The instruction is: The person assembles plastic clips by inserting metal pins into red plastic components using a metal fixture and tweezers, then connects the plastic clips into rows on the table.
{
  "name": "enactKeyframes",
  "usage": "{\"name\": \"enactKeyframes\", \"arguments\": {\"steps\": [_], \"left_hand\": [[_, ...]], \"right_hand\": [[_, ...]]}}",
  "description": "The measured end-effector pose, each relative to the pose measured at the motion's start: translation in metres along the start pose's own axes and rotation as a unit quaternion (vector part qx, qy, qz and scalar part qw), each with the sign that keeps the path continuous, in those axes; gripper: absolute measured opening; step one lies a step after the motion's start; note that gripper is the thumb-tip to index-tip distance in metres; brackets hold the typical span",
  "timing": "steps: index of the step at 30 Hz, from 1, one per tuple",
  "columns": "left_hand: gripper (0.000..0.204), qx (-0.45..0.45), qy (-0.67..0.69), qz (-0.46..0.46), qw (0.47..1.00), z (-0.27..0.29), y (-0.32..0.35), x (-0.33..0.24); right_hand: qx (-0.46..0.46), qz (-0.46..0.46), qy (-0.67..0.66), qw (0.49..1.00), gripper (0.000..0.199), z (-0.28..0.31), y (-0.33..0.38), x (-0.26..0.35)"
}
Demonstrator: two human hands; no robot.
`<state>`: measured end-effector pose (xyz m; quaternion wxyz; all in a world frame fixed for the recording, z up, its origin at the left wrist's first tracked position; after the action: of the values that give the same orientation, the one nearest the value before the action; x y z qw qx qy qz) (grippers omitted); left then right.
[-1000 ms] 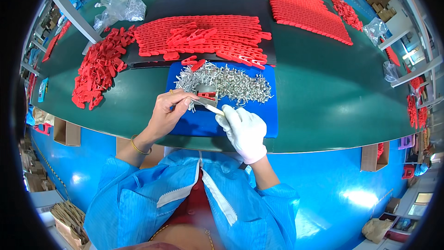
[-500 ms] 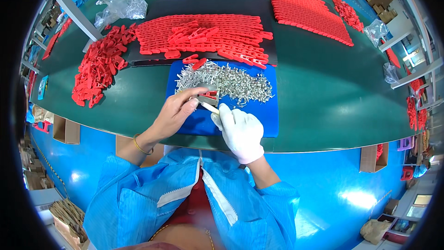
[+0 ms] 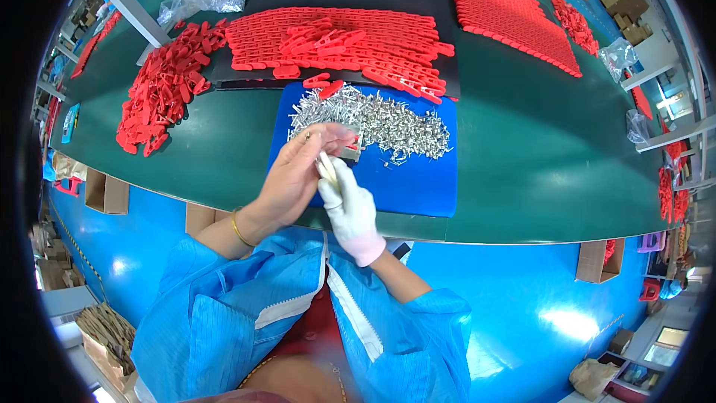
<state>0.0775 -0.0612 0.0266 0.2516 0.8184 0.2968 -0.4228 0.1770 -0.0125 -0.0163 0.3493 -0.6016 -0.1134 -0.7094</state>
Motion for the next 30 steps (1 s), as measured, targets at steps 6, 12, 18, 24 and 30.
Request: {"name": "enactKeyframes", "arguments": {"steps": [6,12,18,24,30], "left_hand": [[0.016,0.115,-0.501,-0.337,0.789,0.057,-0.008,-0.011],[0.016,0.208,-0.722,-0.508,0.42,0.06,-0.005,0.011],[0.01,0.227,-0.72,-0.552,0.355,0.056,-0.012,0.014],[0.006,0.122,-0.566,-0.384,0.719,0.068,-0.022,-0.001],[0.006,-0.003,-0.182,-0.114,0.977,0.064,-0.04,0.0]], "right_hand": [[-0.037,-0.041,0.03,0.998,0.038,0.038,-0.009,-0.02],[-0.046,-0.101,-0.003,0.994,0.037,0.045,-0.008,-0.022],[-0.009,-0.092,0.035,0.995,0.036,0.051,-0.008,-0.028],[0.103,-0.058,0.187,0.975,0.036,0.077,-0.026,-0.021],[0.132,-0.003,0.271,0.954,0.037,0.085,-0.047,-0.031]]}}
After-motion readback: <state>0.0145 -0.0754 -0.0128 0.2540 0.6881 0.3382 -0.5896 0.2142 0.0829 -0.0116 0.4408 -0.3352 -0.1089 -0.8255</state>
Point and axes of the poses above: each hand's wrist, its own y-axis away from the middle knuckle, its own z-axis out of the back of the hand, x = y × z, the point moved 3 cm from there along -y, towards the middle knuckle, and after that the axes turned 11 degrees about -x, right-handed, at the moved point
